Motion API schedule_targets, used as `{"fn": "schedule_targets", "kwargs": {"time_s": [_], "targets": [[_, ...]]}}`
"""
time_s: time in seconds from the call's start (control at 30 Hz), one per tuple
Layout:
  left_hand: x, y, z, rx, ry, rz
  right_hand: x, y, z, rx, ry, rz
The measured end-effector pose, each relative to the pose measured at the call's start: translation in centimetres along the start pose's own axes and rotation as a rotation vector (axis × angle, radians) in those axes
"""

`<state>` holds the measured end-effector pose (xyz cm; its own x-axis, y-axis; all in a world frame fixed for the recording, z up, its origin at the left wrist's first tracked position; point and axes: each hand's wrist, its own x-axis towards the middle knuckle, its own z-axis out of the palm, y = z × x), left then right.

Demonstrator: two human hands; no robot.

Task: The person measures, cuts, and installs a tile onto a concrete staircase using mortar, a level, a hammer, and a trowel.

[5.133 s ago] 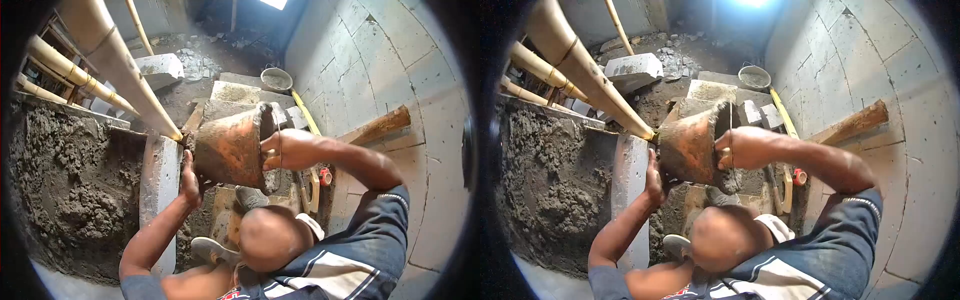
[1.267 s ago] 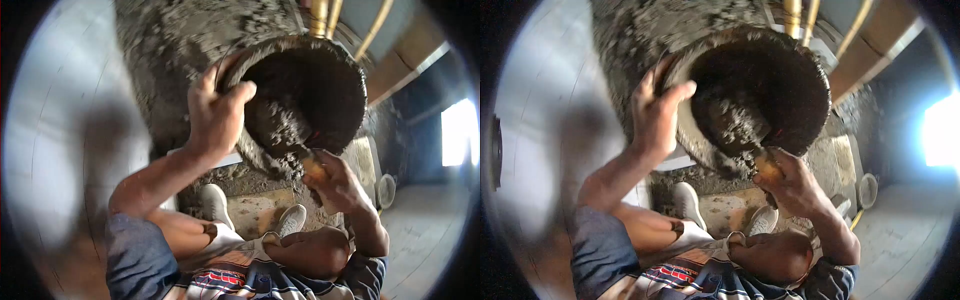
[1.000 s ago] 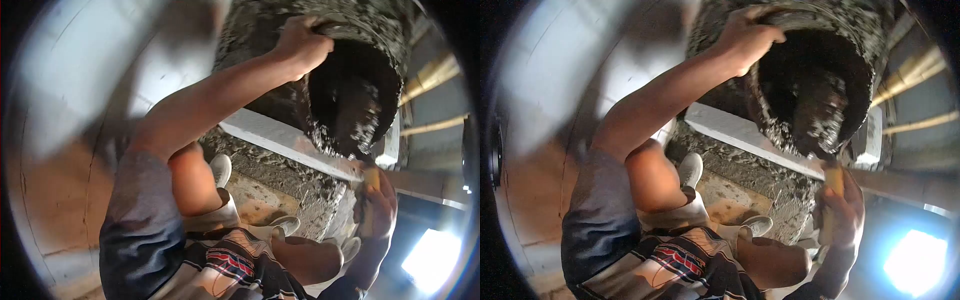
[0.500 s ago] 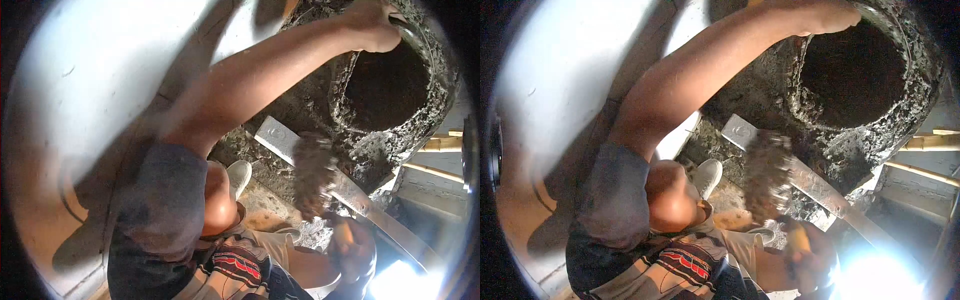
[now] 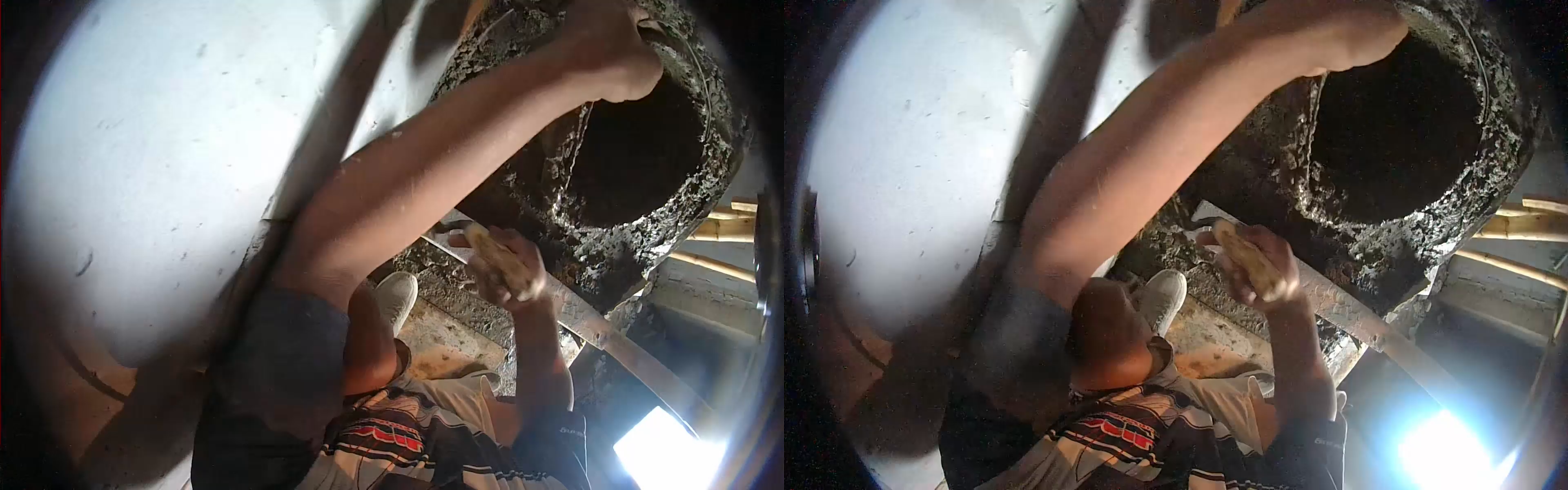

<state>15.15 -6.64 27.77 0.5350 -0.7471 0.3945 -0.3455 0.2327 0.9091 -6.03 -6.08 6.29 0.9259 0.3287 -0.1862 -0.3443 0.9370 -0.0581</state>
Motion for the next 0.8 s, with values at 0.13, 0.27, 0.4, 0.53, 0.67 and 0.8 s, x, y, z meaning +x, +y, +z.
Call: {"fn": "schedule_targets", "kwargs": {"time_s": [0.13, 0.27, 0.4, 0.53, 0.67, 0.8], "targets": [[-0.1, 0.0, 1.0, -0.026, -0.117, 0.072, -6.5, 0.2, 1.8, -0.316, 0.243, -0.043], [1.0, -1.3, 1.7, 0.051, -0.083, 0.187, -12.5, 2.9, 2.9, -0.628, 0.454, -0.109], [-0.1, -0.3, 2.2, 0.278, -0.033, 0.157, -18.9, 5.3, 4.8, -0.855, 0.659, -0.191], [0.0, -4.2, 3.7, 0.032, 0.066, 0.383, -22.9, 7.3, 7.5, -1.283, 1.115, -0.312], [-1.2, -2.7, 6.4, -0.095, 0.089, 0.076, -21.7, 4.4, 11.5, -1.94, 1.344, -0.736], [-1.3, -2.5, 8.8, -0.023, 0.068, 0.244, -18.7, -7.2, 10.4, -1.391, 0.85, -0.894]]}}
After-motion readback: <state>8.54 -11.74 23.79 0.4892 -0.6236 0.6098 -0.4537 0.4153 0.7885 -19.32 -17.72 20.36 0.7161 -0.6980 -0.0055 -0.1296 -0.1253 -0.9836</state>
